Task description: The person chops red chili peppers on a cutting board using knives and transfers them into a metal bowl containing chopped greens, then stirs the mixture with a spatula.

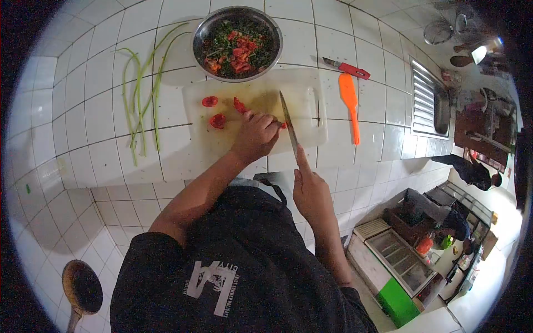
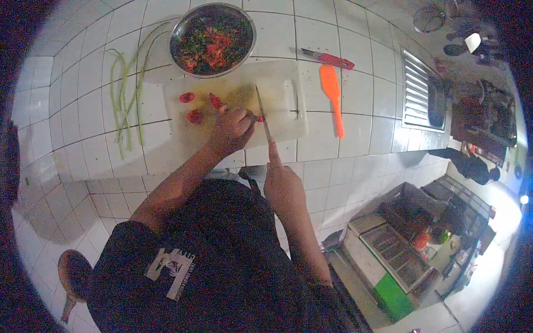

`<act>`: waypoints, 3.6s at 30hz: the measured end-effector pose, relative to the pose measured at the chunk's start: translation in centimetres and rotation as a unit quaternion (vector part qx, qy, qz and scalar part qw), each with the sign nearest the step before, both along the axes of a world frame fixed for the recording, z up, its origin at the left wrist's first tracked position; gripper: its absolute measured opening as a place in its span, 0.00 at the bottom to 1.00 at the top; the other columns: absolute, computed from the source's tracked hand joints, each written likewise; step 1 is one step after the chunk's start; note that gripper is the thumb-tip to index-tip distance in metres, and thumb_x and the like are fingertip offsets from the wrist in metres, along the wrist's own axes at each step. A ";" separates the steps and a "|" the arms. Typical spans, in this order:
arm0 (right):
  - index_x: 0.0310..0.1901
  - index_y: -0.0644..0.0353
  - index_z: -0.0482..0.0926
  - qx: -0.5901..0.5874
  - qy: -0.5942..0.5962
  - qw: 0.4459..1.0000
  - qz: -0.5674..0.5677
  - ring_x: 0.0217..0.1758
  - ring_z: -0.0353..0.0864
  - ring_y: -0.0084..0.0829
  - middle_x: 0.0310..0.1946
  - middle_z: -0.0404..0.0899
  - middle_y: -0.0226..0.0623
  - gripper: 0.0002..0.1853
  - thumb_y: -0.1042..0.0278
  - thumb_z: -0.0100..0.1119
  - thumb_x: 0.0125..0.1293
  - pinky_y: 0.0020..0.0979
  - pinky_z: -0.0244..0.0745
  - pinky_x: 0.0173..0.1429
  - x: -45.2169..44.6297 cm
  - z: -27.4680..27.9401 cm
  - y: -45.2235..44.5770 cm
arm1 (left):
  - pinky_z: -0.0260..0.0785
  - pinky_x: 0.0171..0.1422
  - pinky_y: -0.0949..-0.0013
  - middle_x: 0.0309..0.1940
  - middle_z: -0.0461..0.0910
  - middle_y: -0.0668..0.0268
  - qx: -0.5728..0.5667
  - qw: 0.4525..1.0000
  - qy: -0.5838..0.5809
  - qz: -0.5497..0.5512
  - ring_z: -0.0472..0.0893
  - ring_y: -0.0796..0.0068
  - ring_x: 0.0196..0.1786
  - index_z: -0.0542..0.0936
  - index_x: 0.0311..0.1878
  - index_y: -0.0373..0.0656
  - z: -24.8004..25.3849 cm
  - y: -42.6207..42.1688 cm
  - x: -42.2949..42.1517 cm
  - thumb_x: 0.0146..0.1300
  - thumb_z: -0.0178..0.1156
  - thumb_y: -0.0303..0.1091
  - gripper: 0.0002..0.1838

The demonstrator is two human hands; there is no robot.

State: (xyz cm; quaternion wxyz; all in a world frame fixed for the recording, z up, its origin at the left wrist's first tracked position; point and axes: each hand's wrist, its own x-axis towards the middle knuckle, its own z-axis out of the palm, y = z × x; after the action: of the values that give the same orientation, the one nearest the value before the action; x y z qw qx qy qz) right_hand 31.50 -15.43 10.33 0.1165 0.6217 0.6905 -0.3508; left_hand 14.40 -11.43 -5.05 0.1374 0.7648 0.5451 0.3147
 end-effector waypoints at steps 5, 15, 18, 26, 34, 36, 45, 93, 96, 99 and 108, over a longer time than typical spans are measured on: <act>0.82 0.48 0.41 0.010 -0.001 1.000 0.001 0.32 0.83 0.60 0.28 0.81 0.58 0.38 0.68 0.46 0.75 0.57 0.79 0.39 0.4 -2.3 -1.8 | 0.61 0.60 0.51 0.41 0.78 0.66 -0.012 1.000 -0.016 -0.005 0.79 0.64 0.49 0.83 0.40 0.46 -0.6 0.1 0.1 0.63 0.63 0.35 0.06; 0.81 0.48 0.46 0.059 0.019 0.998 -0.034 0.36 0.83 0.61 0.33 0.82 0.59 0.37 0.71 0.47 0.75 0.56 0.77 0.41 -0.2 -8.2 -1.8 | 0.60 0.63 0.50 0.45 0.77 0.64 -0.016 1.000 0.009 -0.006 0.78 0.63 0.53 0.82 0.44 0.46 -0.4 -0.3 0.0 0.61 0.62 0.36 0.10; 0.81 0.48 0.47 0.069 0.012 0.997 -0.032 0.34 0.83 0.61 0.32 0.82 0.59 0.37 0.71 0.47 0.74 0.57 0.77 0.40 -0.9 -9.1 0.0 | 0.59 0.64 0.50 0.46 0.77 0.64 -0.029 0.999 0.025 -0.009 0.78 0.63 0.53 0.82 0.45 0.45 0.0 -0.5 -0.2 0.60 0.62 0.36 0.11; 0.82 0.44 0.44 0.121 0.029 0.992 0.019 0.30 0.85 0.56 0.28 0.81 0.56 0.42 0.72 0.50 0.69 0.54 0.79 0.34 -0.6 -6.5 2.7 | 0.60 0.60 0.50 0.40 0.76 0.65 0.023 0.999 0.034 0.020 0.78 0.63 0.49 0.81 0.44 0.47 -1.0 -0.2 0.1 0.62 0.65 0.38 0.10; 0.80 0.48 0.49 -0.014 0.017 1.000 -0.003 0.36 0.82 0.64 0.29 0.81 0.64 0.35 0.68 0.47 0.74 0.61 0.74 0.44 -0.4 1.1 1.6 | 0.60 0.59 0.50 0.38 0.76 0.66 0.038 0.997 0.056 0.037 0.78 0.62 0.47 0.81 0.43 0.49 0.2 -0.7 -0.1 0.64 0.65 0.42 0.10; 0.81 0.50 0.46 -0.006 0.007 1.000 0.013 0.33 0.83 0.62 0.28 0.81 0.62 0.38 0.68 0.48 0.72 0.59 0.76 0.41 -0.2 0.9 0.9 | 0.60 0.60 0.51 0.39 0.76 0.66 0.025 0.996 0.078 0.037 0.78 0.62 0.48 0.81 0.42 0.49 0.1 -0.8 -0.1 0.65 0.64 0.41 0.09; 0.81 0.48 0.44 0.042 0.042 0.998 -0.013 0.33 0.83 0.63 0.29 0.81 0.60 0.37 0.68 0.47 0.75 0.57 0.77 0.42 0.1 -6.4 -1.6 | 0.61 0.63 0.50 0.41 0.77 0.66 0.057 0.997 0.054 0.029 0.78 0.63 0.48 0.82 0.41 0.46 -0.5 -0.8 -0.5 0.62 0.64 0.37 0.08; 0.81 0.44 0.41 0.018 0.013 1.000 0.018 0.33 0.82 0.67 0.26 0.81 0.64 0.41 0.68 0.49 0.72 0.64 0.74 0.42 -1.8 -0.6 1.8 | 0.59 0.66 0.48 0.40 0.77 0.63 0.036 0.998 0.033 0.027 0.77 0.60 0.49 0.79 0.46 0.44 -1.2 -0.8 -0.5 0.62 0.64 0.33 0.11; 0.81 0.45 0.42 -0.001 -0.008 1.000 0.023 0.32 0.82 0.66 0.25 0.81 0.64 0.40 0.67 0.49 0.72 0.64 0.74 0.42 -2.0 1.2 1.2 | 0.59 0.67 0.47 0.40 0.77 0.63 0.058 0.998 0.029 0.017 0.77 0.60 0.49 0.80 0.45 0.43 -2.0 -0.8 -0.5 0.63 0.64 0.33 0.09; 0.81 0.48 0.42 -0.007 -0.016 0.999 0.032 0.32 0.82 0.65 0.25 0.81 0.63 0.40 0.66 0.48 0.72 0.64 0.74 0.41 -1.7 0.9 0.3 | 0.58 0.68 0.46 0.40 0.77 0.64 0.064 0.998 0.017 0.013 0.78 0.61 0.49 0.81 0.44 0.43 -2.4 -0.7 -0.5 0.62 0.64 0.33 0.08; 0.81 0.53 0.35 0.049 0.024 0.998 0.017 0.29 0.83 0.63 0.24 0.81 0.61 0.42 0.66 0.48 0.73 0.61 0.75 0.36 -1.7 -9.0 -0.3 | 0.54 0.74 0.43 0.44 0.77 0.62 0.032 0.999 0.006 0.008 0.79 0.60 0.52 0.82 0.47 0.43 -1.9 -1.0 -0.8 0.62 0.61 0.30 0.11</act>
State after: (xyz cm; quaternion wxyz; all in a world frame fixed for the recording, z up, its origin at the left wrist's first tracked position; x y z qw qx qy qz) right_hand 29.84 -15.73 1.28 0.0753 0.6064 0.7196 -0.3297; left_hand 13.62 -12.44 -6.97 0.1075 0.7663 0.5417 0.3283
